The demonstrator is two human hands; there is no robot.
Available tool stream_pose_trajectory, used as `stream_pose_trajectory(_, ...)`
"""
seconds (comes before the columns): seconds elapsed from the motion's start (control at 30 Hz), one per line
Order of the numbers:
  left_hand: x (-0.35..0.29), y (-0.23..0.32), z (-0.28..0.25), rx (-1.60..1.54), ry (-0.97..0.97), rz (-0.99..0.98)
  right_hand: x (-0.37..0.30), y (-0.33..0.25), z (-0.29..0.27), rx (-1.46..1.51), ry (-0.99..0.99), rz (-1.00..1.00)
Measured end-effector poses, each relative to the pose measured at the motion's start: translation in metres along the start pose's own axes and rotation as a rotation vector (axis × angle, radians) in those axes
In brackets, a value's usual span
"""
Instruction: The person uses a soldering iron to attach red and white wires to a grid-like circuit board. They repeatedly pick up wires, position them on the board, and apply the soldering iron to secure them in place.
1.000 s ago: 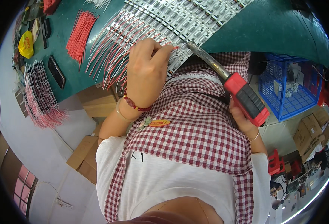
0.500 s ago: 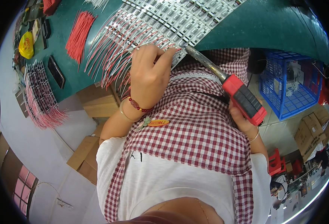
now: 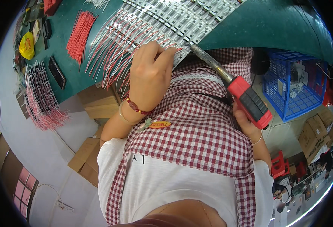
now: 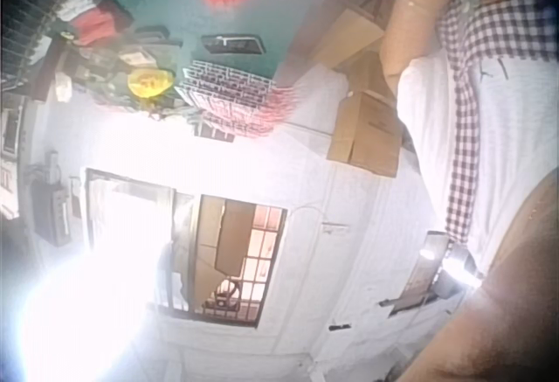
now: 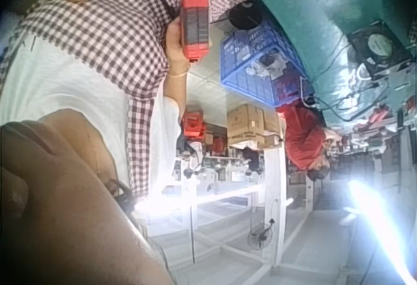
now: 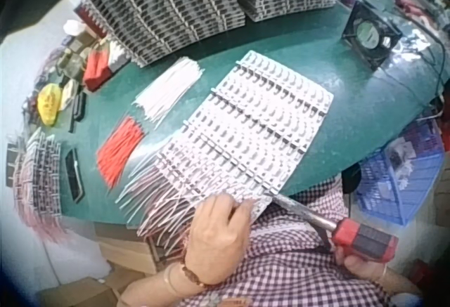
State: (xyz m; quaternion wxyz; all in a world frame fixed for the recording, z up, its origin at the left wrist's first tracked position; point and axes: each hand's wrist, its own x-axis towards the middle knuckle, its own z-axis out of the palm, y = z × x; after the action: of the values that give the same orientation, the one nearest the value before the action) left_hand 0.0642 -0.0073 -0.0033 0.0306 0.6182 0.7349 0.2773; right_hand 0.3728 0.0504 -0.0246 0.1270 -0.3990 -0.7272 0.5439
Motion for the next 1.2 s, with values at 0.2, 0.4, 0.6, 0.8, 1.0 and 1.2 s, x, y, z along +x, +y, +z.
stream_pose_trajectory(0.2,-0.003,-0.001,-0.001,-0.019,0.002,-0.005,0.004,0.001,0.004,0.000,0.031,-0.056)
stream_pose_trajectory(0.4,-0.004,-0.001,0.001,-0.012,0.019,-0.005,0.012,-0.002,0.009,0.062,0.023,-0.064)
stream_pose_trajectory(0.6,-0.003,0.000,0.001,-0.010,0.008,-0.026,0.008,-0.002,0.005,0.097,0.011,-0.031)
stream_pose_trajectory(0.8,-0.002,0.000,0.002,0.002,0.018,-0.024,0.004,-0.001,0.001,0.115,0.005,0.003)
stream_pose_trajectory(1.0,-0.002,0.005,0.006,-0.002,0.062,-0.049,0.007,-0.002,0.001,0.030,0.012,-0.075)
stream_pose_trajectory(1.2,0.000,0.010,0.012,0.087,0.019,-0.074,0.007,0.004,0.001,0.109,0.003,-0.061)
